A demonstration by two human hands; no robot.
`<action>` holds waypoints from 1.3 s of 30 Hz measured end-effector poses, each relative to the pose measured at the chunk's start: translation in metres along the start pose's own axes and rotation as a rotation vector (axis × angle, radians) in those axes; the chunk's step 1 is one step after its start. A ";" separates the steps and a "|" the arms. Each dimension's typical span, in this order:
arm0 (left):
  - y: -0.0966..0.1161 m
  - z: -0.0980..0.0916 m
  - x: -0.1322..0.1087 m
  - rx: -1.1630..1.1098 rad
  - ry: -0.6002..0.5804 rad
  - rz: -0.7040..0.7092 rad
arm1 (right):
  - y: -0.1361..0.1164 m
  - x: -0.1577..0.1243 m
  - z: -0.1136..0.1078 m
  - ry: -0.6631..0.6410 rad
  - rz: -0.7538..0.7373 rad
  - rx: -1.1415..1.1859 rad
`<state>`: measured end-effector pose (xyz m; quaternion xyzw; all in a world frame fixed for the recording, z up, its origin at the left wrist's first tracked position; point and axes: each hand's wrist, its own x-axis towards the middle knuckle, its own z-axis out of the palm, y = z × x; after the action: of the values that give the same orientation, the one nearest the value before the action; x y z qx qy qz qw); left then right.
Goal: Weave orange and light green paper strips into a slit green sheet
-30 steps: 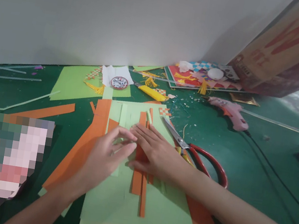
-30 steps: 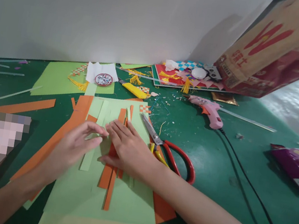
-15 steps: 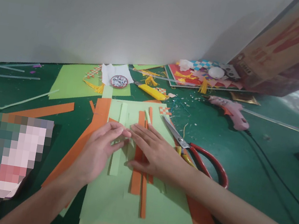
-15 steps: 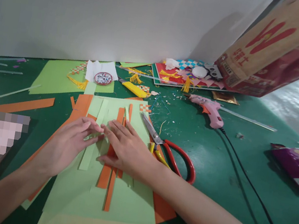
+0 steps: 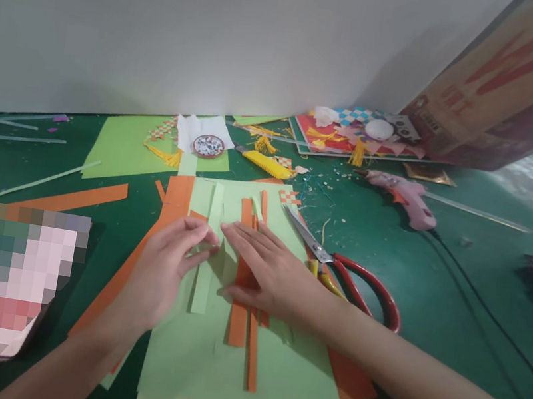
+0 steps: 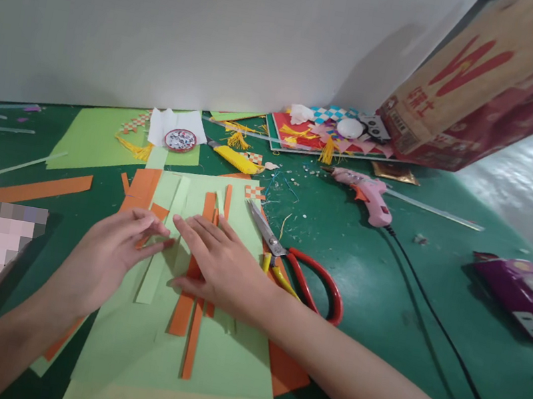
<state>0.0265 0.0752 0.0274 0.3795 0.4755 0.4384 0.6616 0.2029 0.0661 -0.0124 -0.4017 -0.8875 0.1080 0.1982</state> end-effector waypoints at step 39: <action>-0.001 0.001 -0.013 0.363 -0.157 0.245 | -0.017 0.009 -0.032 -0.031 0.688 1.015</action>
<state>0.0252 0.0623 0.0303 0.5801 0.4437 0.3919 0.5594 0.2003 0.0631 0.0247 -0.5190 -0.5475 0.5809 0.3056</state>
